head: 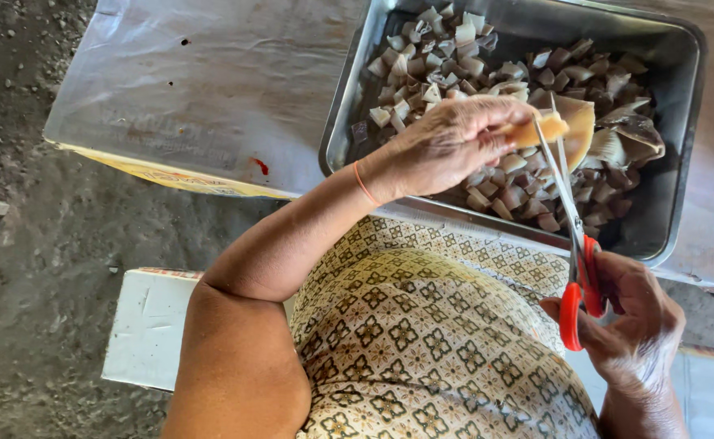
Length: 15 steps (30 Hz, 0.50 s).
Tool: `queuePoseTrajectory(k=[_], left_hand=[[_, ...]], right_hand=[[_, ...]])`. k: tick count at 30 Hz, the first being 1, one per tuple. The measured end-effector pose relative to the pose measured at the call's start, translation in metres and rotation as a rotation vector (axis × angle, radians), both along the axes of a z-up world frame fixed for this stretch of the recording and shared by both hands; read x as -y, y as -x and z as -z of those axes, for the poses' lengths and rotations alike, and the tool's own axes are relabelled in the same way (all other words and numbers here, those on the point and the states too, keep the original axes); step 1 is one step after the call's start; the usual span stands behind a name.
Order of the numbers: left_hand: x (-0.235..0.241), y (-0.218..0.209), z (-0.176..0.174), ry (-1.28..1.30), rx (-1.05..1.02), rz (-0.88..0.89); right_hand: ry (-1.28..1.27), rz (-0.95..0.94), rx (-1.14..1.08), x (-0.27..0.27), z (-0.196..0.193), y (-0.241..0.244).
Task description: The person uses red-handled scissors to cut large pieces of cooked meat into small cubes. They hold the meat in their left hand and snip it directly into a metal tray that already contains a pile of diced meat. The person works continuously, processing the meat pieces one by one.
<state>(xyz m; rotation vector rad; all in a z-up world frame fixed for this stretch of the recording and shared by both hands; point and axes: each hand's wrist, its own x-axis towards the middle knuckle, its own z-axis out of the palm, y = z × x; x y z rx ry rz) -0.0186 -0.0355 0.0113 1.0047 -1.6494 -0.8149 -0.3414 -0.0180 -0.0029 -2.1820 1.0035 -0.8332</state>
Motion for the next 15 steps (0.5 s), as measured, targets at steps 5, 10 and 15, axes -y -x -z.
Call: queuePoseTrajectory(k=[5,10,15], left_hand=[[-0.011,-0.002,-0.005,-0.028,0.146,-0.063],[-0.011,-0.012,-0.007,-0.124,0.015,-0.062],[-0.016,-0.017,-0.005,0.005,-0.073,-0.061]], right_hand=[[0.116,-0.022,0.0,-0.007,-0.002,-0.008],[-0.087,0.084,0.107,-0.014,-0.005,-0.012],[0.243,-0.033,-0.182,-0.004,-0.009,-0.016]])
